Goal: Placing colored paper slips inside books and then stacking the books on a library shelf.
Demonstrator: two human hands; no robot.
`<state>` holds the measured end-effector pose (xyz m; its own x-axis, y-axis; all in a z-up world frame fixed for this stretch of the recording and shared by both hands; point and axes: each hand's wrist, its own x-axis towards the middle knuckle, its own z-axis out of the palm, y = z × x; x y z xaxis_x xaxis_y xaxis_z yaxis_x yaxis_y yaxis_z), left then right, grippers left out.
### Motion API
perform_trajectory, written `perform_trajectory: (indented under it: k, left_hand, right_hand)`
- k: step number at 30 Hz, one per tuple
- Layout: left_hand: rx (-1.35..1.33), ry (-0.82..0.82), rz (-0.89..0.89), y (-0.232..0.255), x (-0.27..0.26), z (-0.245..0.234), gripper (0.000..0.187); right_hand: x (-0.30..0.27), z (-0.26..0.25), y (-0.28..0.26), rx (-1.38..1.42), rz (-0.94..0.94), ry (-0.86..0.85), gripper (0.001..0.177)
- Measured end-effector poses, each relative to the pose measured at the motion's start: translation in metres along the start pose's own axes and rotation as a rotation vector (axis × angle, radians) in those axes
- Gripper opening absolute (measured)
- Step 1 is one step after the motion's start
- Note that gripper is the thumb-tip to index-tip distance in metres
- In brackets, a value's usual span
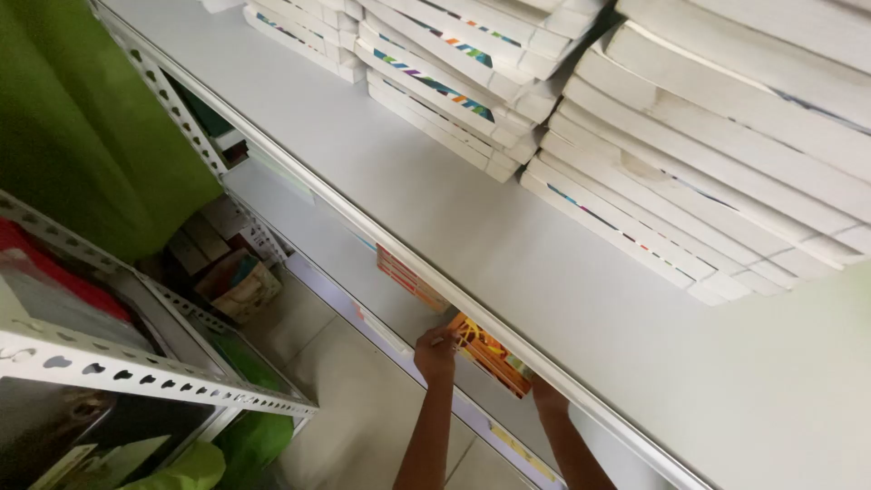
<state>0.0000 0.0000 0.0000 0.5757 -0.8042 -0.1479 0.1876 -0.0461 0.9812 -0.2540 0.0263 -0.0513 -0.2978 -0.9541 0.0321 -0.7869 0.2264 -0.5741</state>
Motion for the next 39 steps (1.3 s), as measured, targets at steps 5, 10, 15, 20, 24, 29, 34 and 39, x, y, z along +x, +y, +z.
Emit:
perform_trajectory:
  k: [5, 10, 15, 20, 24, 29, 34, 39]
  left_hand:
    - [0.102, 0.098, -0.056, 0.020, -0.004, 0.004, 0.034]
    - [0.114, 0.038, 0.068, -0.002, 0.005, 0.003, 0.034]
    - [-0.052, -0.025, -0.093, -0.011, 0.007, -0.001, 0.034]
    - [0.158, -0.027, -0.091, 0.004, -0.001, -0.009, 0.042]
    - [0.320, -0.114, -0.038, -0.054, -0.015, -0.049, 0.052]
    - [0.124, -0.137, -0.116, -0.050, -0.125, -0.147, 0.057]
    - [0.171, -0.090, 0.010, -0.016, -0.196, -0.229, 0.060]
    - [0.779, -0.287, -0.030, 0.112, -0.237, -0.231, 0.071]
  right_hand:
    - [-0.018, -0.026, -0.036, 0.107, 0.012, 0.048, 0.030]
    - [-0.015, -0.024, -0.024, 0.127, 0.028, 0.015, 0.030]
    - [-0.017, -0.038, -0.039, -0.106, -0.036, -0.049, 0.033]
    - [-0.037, -0.054, -0.058, 0.150, 0.155, -0.111, 0.034]
    - [-0.084, -0.065, -0.063, 0.326, 0.145, -0.143, 0.068]
    - [-0.170, -0.114, -0.109, 0.070, -0.252, -0.124, 0.074]
    - [-0.230, -0.152, -0.151, -0.300, -0.292, -0.450, 0.100]
    - [-0.284, -0.207, -0.199, -0.097, -0.505, -0.304, 0.111]
